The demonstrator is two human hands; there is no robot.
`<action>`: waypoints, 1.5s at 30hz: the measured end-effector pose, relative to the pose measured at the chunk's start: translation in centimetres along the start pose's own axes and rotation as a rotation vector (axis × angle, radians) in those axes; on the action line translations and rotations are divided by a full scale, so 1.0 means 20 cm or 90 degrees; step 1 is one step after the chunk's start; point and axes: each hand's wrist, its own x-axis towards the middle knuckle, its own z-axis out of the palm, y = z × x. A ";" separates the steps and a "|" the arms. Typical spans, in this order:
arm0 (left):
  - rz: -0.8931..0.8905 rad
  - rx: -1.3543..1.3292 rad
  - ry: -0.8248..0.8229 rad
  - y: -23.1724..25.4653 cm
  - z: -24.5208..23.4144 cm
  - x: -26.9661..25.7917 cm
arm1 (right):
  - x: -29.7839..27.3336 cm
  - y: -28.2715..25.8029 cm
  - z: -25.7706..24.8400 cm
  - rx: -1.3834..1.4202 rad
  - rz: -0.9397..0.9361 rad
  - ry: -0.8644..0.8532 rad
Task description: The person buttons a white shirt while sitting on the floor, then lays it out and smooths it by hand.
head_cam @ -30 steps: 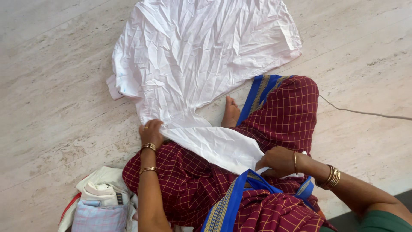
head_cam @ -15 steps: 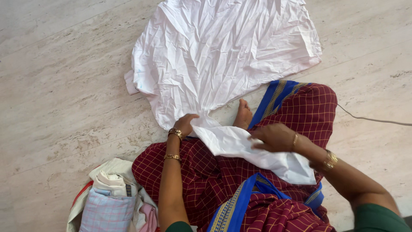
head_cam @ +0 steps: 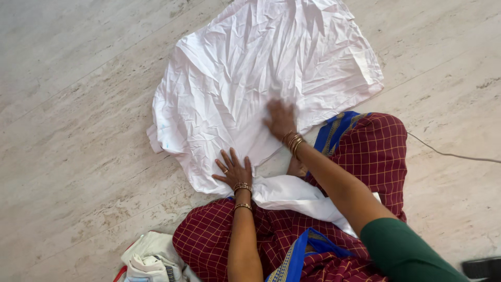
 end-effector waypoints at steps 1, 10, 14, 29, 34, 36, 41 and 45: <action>0.001 0.003 0.011 -0.01 0.00 0.01 | 0.05 0.17 -0.04 -0.017 0.107 0.072; -0.030 0.008 0.028 -0.04 0.06 0.08 | 0.21 0.79 -0.42 0.024 0.508 0.139; 0.095 -0.109 0.248 0.04 0.05 0.36 | 0.11 0.07 -0.07 -0.106 -0.098 0.003; -0.055 0.012 0.142 -0.27 -0.04 0.42 | 0.54 1.02 -0.54 -0.052 0.337 0.138; -0.056 -0.009 0.146 -0.25 -0.06 0.43 | 0.67 0.51 -0.25 -0.021 0.094 0.185; -0.056 -0.009 0.154 -0.27 -0.06 0.41 | 0.57 -0.07 0.04 0.024 -0.144 0.084; -0.026 -0.004 0.214 -0.27 -0.04 0.40 | 0.49 -0.64 0.14 -0.057 -0.407 -0.076; -0.025 -0.004 0.208 -0.30 -0.01 0.41 | 0.78 0.02 -0.10 -0.053 -0.173 0.086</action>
